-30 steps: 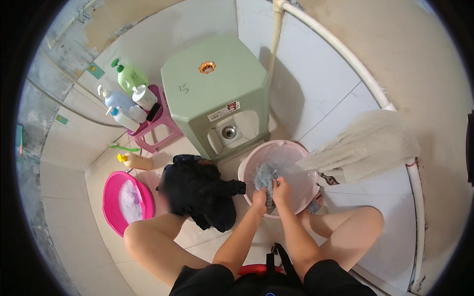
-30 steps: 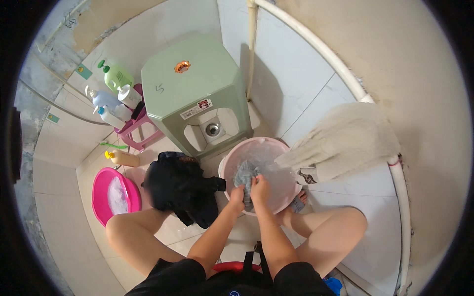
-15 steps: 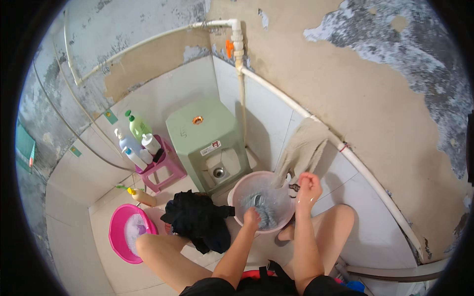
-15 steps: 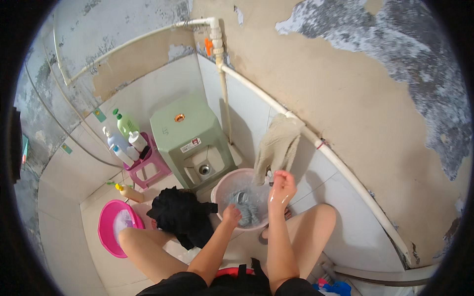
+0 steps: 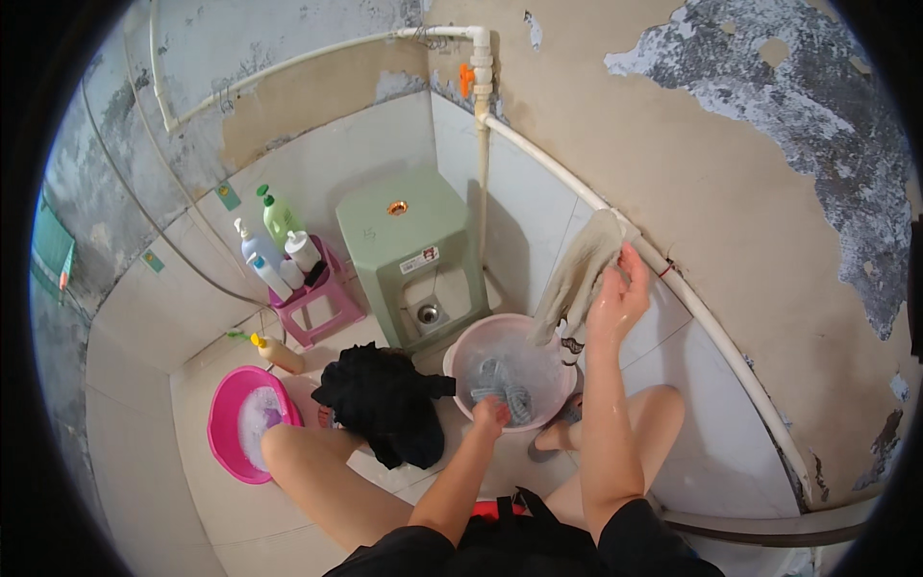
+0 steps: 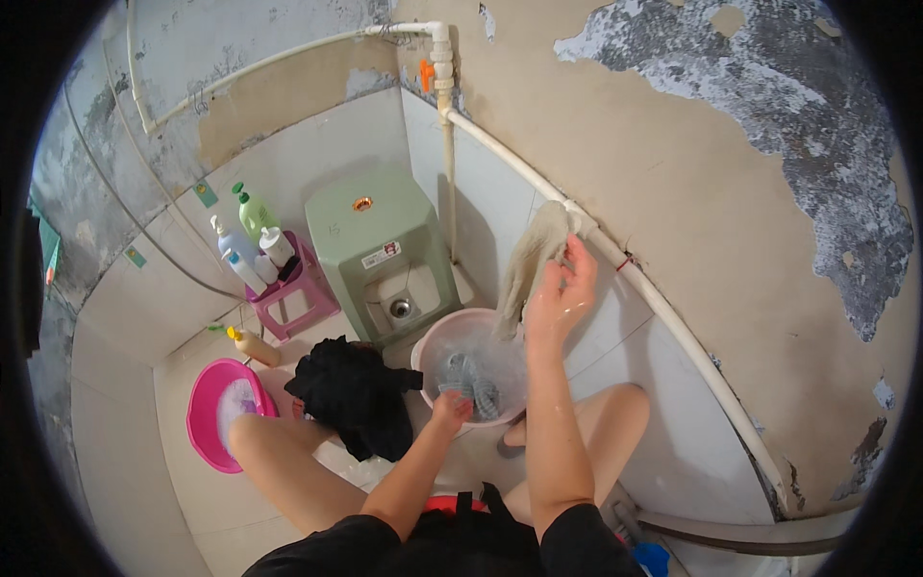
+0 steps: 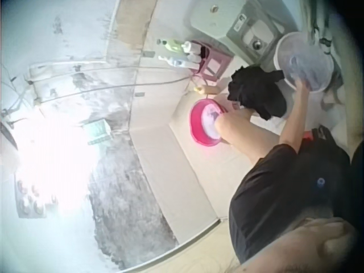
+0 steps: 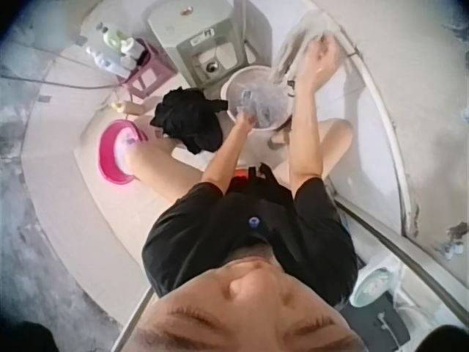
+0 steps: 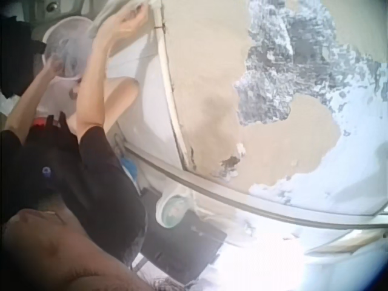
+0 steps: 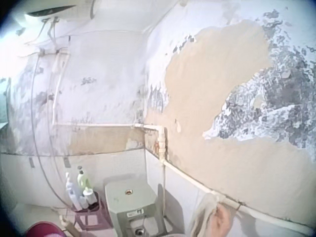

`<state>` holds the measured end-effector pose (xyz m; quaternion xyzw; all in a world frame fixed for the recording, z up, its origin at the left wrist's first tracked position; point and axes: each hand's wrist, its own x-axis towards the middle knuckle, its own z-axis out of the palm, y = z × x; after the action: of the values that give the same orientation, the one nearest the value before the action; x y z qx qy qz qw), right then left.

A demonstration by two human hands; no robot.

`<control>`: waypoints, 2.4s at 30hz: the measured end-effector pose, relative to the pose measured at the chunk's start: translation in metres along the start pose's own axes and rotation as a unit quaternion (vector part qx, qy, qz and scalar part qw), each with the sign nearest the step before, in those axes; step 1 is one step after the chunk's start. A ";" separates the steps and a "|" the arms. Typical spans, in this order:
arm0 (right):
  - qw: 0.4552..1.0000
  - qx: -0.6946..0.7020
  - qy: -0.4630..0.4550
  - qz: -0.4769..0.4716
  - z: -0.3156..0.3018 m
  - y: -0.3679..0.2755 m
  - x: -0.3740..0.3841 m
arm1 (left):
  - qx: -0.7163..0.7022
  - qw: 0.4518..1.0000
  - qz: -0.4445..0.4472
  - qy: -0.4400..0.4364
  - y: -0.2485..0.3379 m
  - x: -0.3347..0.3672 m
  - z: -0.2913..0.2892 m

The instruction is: The person sits on the floor and washes clothes by hand in a pink basin filled with water. They scrub and rinse a light-colored towel and several dark garments, placing the cleaned items on a nearby green stool.

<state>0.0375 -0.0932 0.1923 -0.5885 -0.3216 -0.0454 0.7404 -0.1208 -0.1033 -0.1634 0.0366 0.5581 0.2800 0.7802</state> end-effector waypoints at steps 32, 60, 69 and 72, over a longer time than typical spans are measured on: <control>0.758 -0.408 -0.256 0.439 -0.013 0.422 -0.281 | 0.226 0.956 0.161 0.093 0.025 0.143 0.002; 0.765 -0.502 -0.398 0.064 -0.001 0.354 -0.230 | 0.463 0.881 0.004 0.103 0.028 0.089 0.001; 0.497 -0.523 -0.663 0.199 -0.009 0.399 -0.265 | 0.447 0.889 0.055 0.082 0.028 0.160 -0.027; 0.548 -0.563 -0.525 0.327 0.024 0.394 -0.264 | 0.226 0.970 -0.081 0.040 0.035 0.165 -0.014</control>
<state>-0.0056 -0.0341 -0.2775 -0.8686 -0.3465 0.3452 -0.0790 -0.1109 0.0013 -0.2961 0.1558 0.6389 0.0838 0.7487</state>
